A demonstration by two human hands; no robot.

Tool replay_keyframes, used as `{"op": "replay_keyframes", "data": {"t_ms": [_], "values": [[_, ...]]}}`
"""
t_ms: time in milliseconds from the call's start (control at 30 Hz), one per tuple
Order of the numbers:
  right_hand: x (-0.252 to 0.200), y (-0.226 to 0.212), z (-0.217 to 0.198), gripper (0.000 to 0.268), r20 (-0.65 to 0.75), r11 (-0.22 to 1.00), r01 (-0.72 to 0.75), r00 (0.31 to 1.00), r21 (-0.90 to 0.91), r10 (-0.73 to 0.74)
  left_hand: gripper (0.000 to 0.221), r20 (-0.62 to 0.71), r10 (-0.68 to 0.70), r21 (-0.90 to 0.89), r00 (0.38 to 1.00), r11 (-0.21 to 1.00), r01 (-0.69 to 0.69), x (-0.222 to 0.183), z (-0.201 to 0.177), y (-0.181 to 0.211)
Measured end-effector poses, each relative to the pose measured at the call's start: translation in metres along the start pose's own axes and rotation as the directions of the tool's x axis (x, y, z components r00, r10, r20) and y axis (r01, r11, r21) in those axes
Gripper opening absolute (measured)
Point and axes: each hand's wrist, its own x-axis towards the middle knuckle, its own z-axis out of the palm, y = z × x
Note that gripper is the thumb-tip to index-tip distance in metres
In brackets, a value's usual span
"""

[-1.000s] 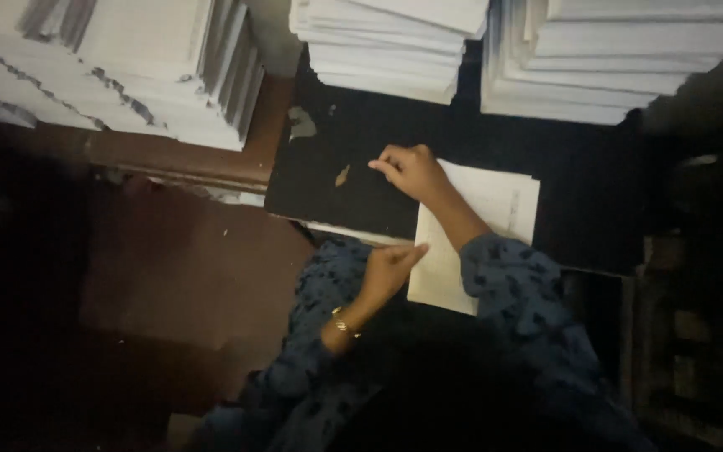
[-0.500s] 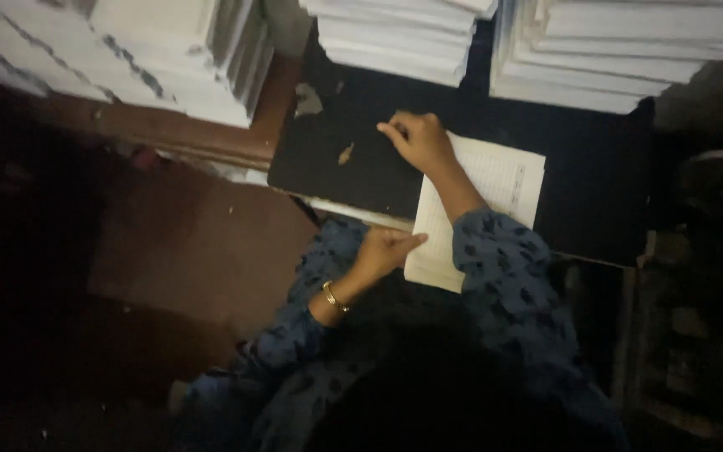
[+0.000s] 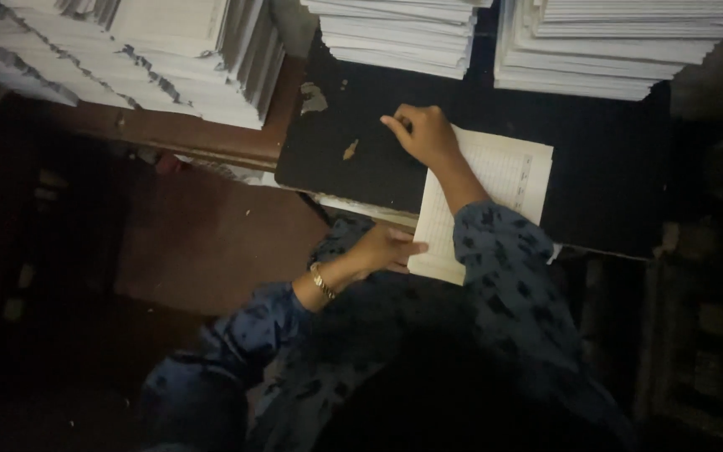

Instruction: Counting and inspecting stacks of printed paper by flipping through individual pages.

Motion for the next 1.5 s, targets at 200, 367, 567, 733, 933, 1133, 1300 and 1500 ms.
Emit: {"op": "replay_keyframes", "data": {"t_ms": [200,367,567,733,933,1133,1300,1500], "values": [[-0.001,0.006,0.003,0.032,-0.010,0.999,-0.007,1.000,-0.033,0.007,0.048,-0.076,0.059,0.160,0.995,0.986,-0.046,0.028,0.000,-0.030],[-0.002,-0.002,-0.004,0.033,-0.023,0.999,0.022,0.999,-0.039,-0.023,0.049,-0.064,0.049,0.101,0.997,0.994,-0.042,0.068,-0.022,-0.082],[-0.002,-0.004,-0.006,0.027,-0.016,0.999,0.030,0.999,-0.013,-0.030,0.064,0.025,-0.050,0.104,0.998,0.993,0.048,0.000,0.006,-0.009],[-0.001,-0.009,-0.011,0.030,-0.022,1.000,0.007,1.000,0.003,-0.007,0.051,-0.045,-0.036,0.174,0.998,0.984,0.044,0.020,0.009,-0.024],[-0.002,-0.008,-0.010,0.032,-0.028,1.000,0.005,1.000,0.011,-0.005,0.060,-0.014,-0.008,0.071,1.000,0.997,0.009,-0.002,0.009,-0.014],[-0.004,-0.001,-0.008,0.033,-0.012,1.000,0.029,1.000,0.006,-0.029,0.054,0.024,-0.027,0.015,0.999,1.000,0.026,0.009,0.001,-0.029],[-0.006,-0.004,-0.007,0.036,-0.030,1.000,-0.007,1.000,0.007,0.007,0.040,-0.065,0.004,0.186,0.998,0.982,0.008,0.000,0.008,-0.023],[0.000,0.001,-0.005,0.036,-0.056,0.999,-0.029,0.998,0.043,0.031,0.073,0.195,0.034,0.230,0.980,0.970,-0.080,-0.021,0.008,0.029]]}}
